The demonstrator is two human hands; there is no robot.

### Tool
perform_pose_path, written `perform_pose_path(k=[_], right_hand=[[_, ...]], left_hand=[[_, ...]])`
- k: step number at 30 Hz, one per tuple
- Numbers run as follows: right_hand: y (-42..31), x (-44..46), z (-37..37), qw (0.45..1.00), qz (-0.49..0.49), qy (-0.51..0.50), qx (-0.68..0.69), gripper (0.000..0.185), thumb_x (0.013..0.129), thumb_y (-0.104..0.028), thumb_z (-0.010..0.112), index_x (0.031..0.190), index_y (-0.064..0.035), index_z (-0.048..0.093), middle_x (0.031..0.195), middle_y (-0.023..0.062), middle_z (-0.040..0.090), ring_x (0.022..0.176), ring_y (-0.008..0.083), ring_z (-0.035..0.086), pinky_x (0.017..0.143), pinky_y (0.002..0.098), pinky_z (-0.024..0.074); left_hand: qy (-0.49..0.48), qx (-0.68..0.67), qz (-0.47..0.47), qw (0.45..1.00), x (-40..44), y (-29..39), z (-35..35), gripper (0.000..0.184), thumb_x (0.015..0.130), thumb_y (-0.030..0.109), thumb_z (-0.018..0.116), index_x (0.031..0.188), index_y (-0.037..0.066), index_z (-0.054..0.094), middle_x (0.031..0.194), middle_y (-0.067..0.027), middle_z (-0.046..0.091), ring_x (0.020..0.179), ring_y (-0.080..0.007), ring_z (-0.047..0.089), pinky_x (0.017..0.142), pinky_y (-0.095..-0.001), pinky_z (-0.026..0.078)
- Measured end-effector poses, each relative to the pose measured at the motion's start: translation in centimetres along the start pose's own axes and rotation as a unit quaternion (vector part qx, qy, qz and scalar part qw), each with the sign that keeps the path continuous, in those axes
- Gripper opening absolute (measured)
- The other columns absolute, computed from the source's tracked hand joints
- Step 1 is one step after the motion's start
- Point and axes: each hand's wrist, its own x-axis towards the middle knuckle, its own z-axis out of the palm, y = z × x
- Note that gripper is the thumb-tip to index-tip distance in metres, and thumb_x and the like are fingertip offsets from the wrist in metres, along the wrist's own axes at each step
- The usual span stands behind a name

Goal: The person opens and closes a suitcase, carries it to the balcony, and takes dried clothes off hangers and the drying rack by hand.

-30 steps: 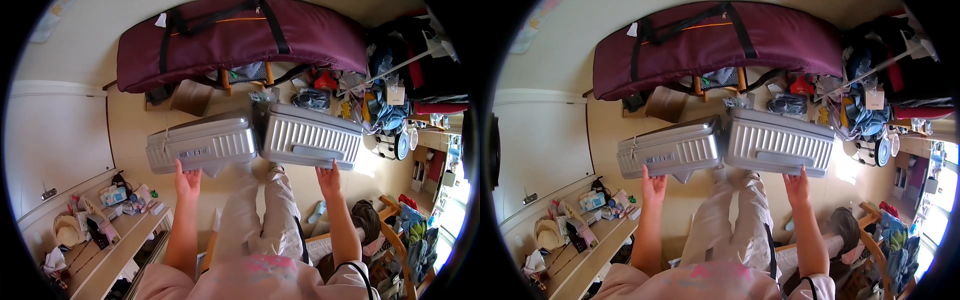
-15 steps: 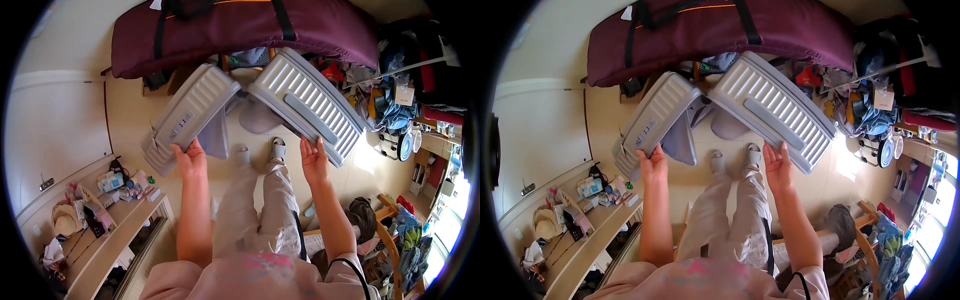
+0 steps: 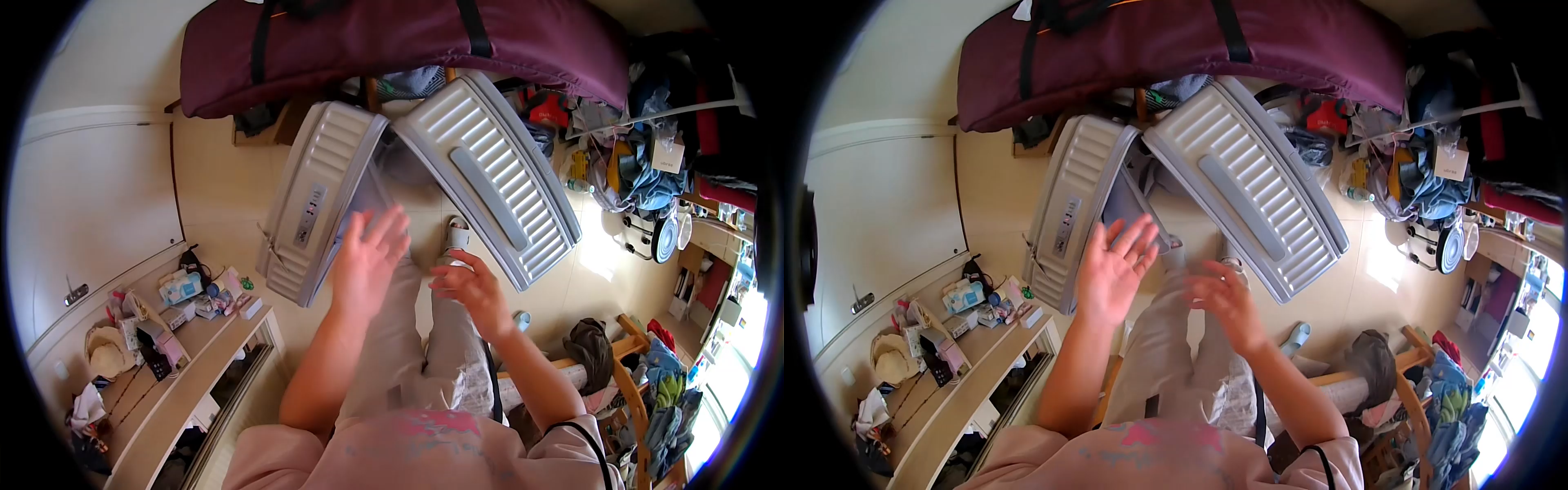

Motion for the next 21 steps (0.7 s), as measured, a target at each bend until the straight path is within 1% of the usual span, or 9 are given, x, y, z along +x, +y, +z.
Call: perform_pose_path(k=[1,2,4,5,8,11,14,16,21], right_hand=[[-0.3,-0.5,0.2,0.972,-0.126,0.025,-0.197,0.054,0.091,-0.013,0.067,0.14,-0.002,0.047,0.129,0.0151,0.062,0.114,0.0308,0.062,0.1,0.0434,0.0466],[-0.5,-1.0,0.2,0.89,-0.244,0.049,-0.383,0.057,0.086,-0.008,0.07,0.138,-0.002,0.048,0.129,0.0148,0.063,0.115,0.032,0.062,0.1,0.0455,0.0461],[-0.7,-0.8,-0.9,0.66,-0.431,0.102,-0.607,0.068,0.071,-0.001,0.076,0.135,-0.0032,0.053,0.13,0.0153,0.062,0.121,0.0371,0.058,0.104,0.0521,0.041],[-0.5,-1.1,-2.5,0.64,-0.391,0.128,-0.65,0.077,0.07,-0.007,0.08,0.14,-0.0064,0.049,0.142,0.0172,0.053,0.134,0.0387,0.047,0.112,0.0544,0.0323],[-2.5,-0.7,-5.7,0.623,-0.383,0.262,-0.63,0.099,0.068,-0.025,0.087,0.15,-0.01,0.035,0.157,0.0181,0.032,0.147,0.0417,0.025,0.119,0.0577,0.0168],[-4.9,-0.8,-9.4,0.615,-0.289,0.337,-0.651,0.118,0.063,-0.044,0.089,0.157,-0.0143,0.025,0.162,0.0169,0.022,0.15,0.0432,0.015,0.118,0.0628,0.0089],[-5.0,0.6,-12.7,0.649,-0.263,0.332,-0.632,0.115,0.064,-0.045,0.089,0.157,-0.0192,0.027,0.161,0.0162,0.023,0.146,0.0427,0.023,0.117,0.0563,0.0235],[-4.9,1.2,-12.5,0.655,-0.276,0.34,-0.616,0.109,0.066,-0.041,0.089,0.156,-0.0221,0.031,0.159,0.0163,0.026,0.142,0.042,0.03,0.112,0.0504,0.0345],[-4.5,1.3,-10.2,0.679,-0.237,0.366,-0.591,0.101,0.07,-0.043,0.086,0.155,-0.0259,0.035,0.154,0.0171,0.032,0.137,0.042,0.036,0.111,0.0509,0.0358]], left_hand=[[-0.019,0.117,0.008,0.993,-1.0,-0.2,0.6,0.051,0.107,0.038,0.043,0.14,-0.001,0.04,0.146,-0.0213,0.05,0.132,-0.0313,0.051,0.107,-0.0417,0.042],[-0.049,0.297,0.099,0.949,-2.0,-0.5,0.8,0.047,0.103,0.026,0.054,0.14,0.001,0.043,0.141,-0.0197,0.054,0.128,-0.0312,0.054,0.106,-0.0385,0.042],[-0.072,0.537,0.313,0.78,-2.9,0.0,-1.2,0.047,0.098,0.019,0.06,0.139,0.0,0.046,0.138,-0.0195,0.057,0.126,-0.0314,0.056,0.106,-0.0369,0.042],[-0.08,0.632,0.408,0.654,-3.1,0.7,-2.4,0.048,0.096,0.015,0.064,0.138,0.0,0.047,0.137,-0.0195,0.058,0.125,-0.0315,0.057,0.106,-0.036,0.042],[0.051,0.727,0.407,0.551,-3.2,3.1,-7.5,0.073,0.082,0.02,0.077,0.145,0.004,0.043,0.151,-0.0229,0.041,0.141,-0.0409,0.036,0.116,-0.0521,0.026],[0.166,0.775,0.293,0.535,-3.3,5.7,-11.2,0.1,0.072,0.027,0.085,0.154,0.01,0.031,0.16,-0.0248,0.022,0.146,-0.0469,0.019,0.116,-0.0596,0.017],[0.12,0.78,0.226,0.571,-2.1,6.8,-15.9,0.116,0.064,0.028,0.089,0.158,0.016,0.021,0.16,-0.0266,0.015,0.144,-0.0492,0.017,0.115,-0.0609,0.019],[0.134,0.773,0.248,0.569,-1.6,6.8,-15.7,0.116,0.063,0.026,0.088,0.157,0.016,0.022,0.159,-0.0272,0.018,0.142,-0.0487,0.021,0.115,-0.06,0.02],[0.141,0.752,0.301,0.569,0.1,5.5,-15.4,0.115,0.063,0.026,0.085,0.158,0.015,0.021,0.154,-0.0323,0.022,0.137,-0.0507,0.026,0.111,-0.0613,0.025]])
